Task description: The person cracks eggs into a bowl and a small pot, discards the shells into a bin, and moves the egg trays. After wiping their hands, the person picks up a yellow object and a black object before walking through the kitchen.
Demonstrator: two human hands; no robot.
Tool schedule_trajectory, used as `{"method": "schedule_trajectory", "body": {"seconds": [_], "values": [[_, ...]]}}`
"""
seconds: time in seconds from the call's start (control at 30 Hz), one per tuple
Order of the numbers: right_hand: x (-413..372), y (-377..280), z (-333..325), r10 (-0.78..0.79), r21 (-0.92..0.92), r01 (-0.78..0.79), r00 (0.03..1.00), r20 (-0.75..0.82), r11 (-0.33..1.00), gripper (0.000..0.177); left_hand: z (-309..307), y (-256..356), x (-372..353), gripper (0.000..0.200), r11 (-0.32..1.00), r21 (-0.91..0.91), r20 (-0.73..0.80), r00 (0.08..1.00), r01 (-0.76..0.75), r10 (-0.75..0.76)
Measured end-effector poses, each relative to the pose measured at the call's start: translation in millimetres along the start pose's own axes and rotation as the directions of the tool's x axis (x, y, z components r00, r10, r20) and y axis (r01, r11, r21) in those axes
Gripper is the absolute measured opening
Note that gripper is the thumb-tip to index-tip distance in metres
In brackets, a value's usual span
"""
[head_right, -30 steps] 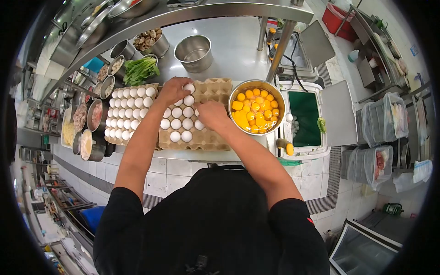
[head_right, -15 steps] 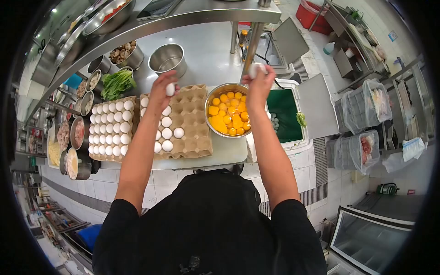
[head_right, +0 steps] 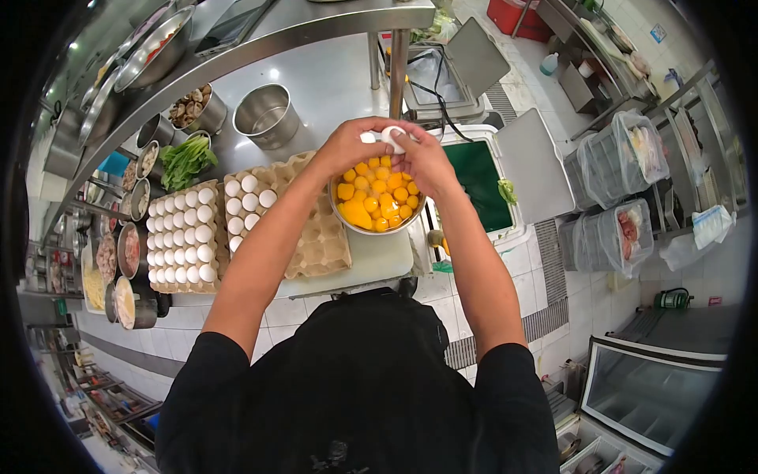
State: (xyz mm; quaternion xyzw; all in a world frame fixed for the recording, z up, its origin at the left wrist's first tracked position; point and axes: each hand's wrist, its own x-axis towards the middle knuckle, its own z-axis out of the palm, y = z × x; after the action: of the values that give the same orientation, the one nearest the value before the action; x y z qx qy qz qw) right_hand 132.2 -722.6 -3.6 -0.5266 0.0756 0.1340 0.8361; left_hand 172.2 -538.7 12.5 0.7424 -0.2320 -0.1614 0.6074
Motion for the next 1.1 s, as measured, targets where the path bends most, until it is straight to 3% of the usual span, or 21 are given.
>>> {"method": "schedule_trajectory", "body": {"seconds": [0.07, 0.13, 0.2, 0.27, 0.37, 0.47, 0.53, 0.57, 0.6, 0.63, 0.67, 0.73, 0.77, 0.8, 0.83, 0.87, 0.9, 0.93, 1.0, 1.03, 1.1], "values": [[-4, 7, -9, 0.026, -0.060, -0.023, 0.998, 0.052, 0.998, 0.029, 1, -21, -1, 0.036, 0.981, 0.172, 0.015, 0.996, -0.084, 0.082], [-8, 11, -10, 0.053, -0.361, -0.012, 0.993, 0.103, 0.932, 0.030, 8, -17, -21, 0.035, 0.985, 0.171, 0.003, 0.999, -0.032, 0.032], [-12, 14, -9, -0.008, -0.546, 0.094, 0.988, 0.157, 0.833, 0.034, 6, -26, -33, 0.034, 0.888, 0.436, -0.042, 0.982, -0.145, 0.182], [-15, 17, -7, -0.158, -0.827, 0.203, 0.977, 0.141, 0.524, 0.041, 6, -26, -42, 0.035, 0.877, 0.464, -0.053, 0.984, -0.126, 0.169], [-21, 13, -4, -0.225, -0.818, 0.183, 0.972, 0.068, 0.545, 0.046, 12, -12, -42, 0.038, 0.750, 0.644, -0.003, 0.980, -0.150, 0.199], [-36, -15, -14, -0.279, -0.734, 0.109, 0.954, -0.113, 0.670, 0.049, 44, 19, -16, 0.044, 0.849, 0.506, -0.033, 0.979, -0.156, 0.199], [-44, -34, -40, -0.580, -0.945, 0.125, 0.811, -0.078, 0.301, 0.052, 64, 27, 5, 0.046, 0.888, 0.427, -0.148, 0.956, -0.170, 0.254], [-44, -33, -47, -0.584, -0.946, 0.122, 0.808, -0.081, 0.299, 0.052, 72, 25, 15, 0.046, 0.888, 0.424, -0.144, 0.955, -0.175, 0.257], [-47, -35, -46, -0.709, -0.993, 0.119, 0.702, 0.073, 0.016, 0.053, 78, 23, 26, 0.054, 0.984, -0.168, -0.162, 0.986, -0.055, 0.027], [-47, -37, -45, -0.770, -0.961, 0.070, 0.584, 0.256, -0.267, 0.053, 81, 19, 33, 0.064, 0.715, -0.692, -0.044, 0.984, 0.096, -0.174], [-48, -30, -38, -0.648, -0.960, 0.277, 0.737, 0.192, 0.031, 0.052, 84, 13, 34, 0.064, 0.716, -0.690, -0.037, 0.984, 0.100, -0.173], [-45, -23, -16, -0.576, -0.925, 0.336, 0.797, 0.179, 0.177, 0.051, 80, 6, 27, 0.072, 0.559, -0.815, 0.081, 0.985, 0.152, -0.149], [-18, -6, -32, -0.719, -0.895, 0.443, 0.640, 0.272, 0.056, 0.043, 74, -5, 26, 0.071, 0.669, -0.727, 0.061, 0.986, 0.152, -0.157], [-3, -6, -31, -0.719, -0.892, 0.449, 0.638, 0.274, 0.058, 0.043, 68, -2, 20, 0.071, 0.672, -0.725, 0.055, 0.986, 0.150, -0.160], [11, -6, -25, -0.702, -0.730, 0.432, 0.706, -0.093, 0.530, 0.040, 62, 4, 12, 0.068, 0.748, -0.654, -0.066, 0.977, 0.112, -0.204], [25, -5, -18, -0.496, -0.358, 0.367, 0.771, -0.399, 0.858, 0.037, 56, 7, 5, 0.066, 0.815, -0.572, -0.191, 0.953, 0.086, -0.234], [50, 5, -18, -0.566, -0.227, 0.534, 0.646, -0.512, 0.814, 0.034, 47, 2, 3, 0.059, 0.849, -0.521, -0.215, 0.949, 0.089, -0.231], [66, 9, -13, -0.565, -0.223, 0.533, 0.652, -0.506, 0.816, 0.034, 42, -1, 3, 0.059, 0.850, -0.520, -0.224, 0.946, 0.085, -0.232], [80, 12, 3, -0.423, -0.157, 0.407, 0.724, -0.545, 0.900, 0.036, 33, -9, 3, 0.050, 0.911, -0.389, -0.252, 0.935, 0.138, -0.249], [75, 7, 10, -0.252, -0.087, 0.237, 0.883, -0.396, 0.968, 0.036, 29, -16, 5, 0.050, 0.911, -0.389, -0.254, 0.935, 0.137, -0.249], [66, 5, 6, -0.258, -0.052, 0.258, 0.889, -0.378, 0.965, 0.036, 21, -25, 9, 0.043, 0.997, -0.050, -0.324, 0.943, 0.059, -0.072]]}}
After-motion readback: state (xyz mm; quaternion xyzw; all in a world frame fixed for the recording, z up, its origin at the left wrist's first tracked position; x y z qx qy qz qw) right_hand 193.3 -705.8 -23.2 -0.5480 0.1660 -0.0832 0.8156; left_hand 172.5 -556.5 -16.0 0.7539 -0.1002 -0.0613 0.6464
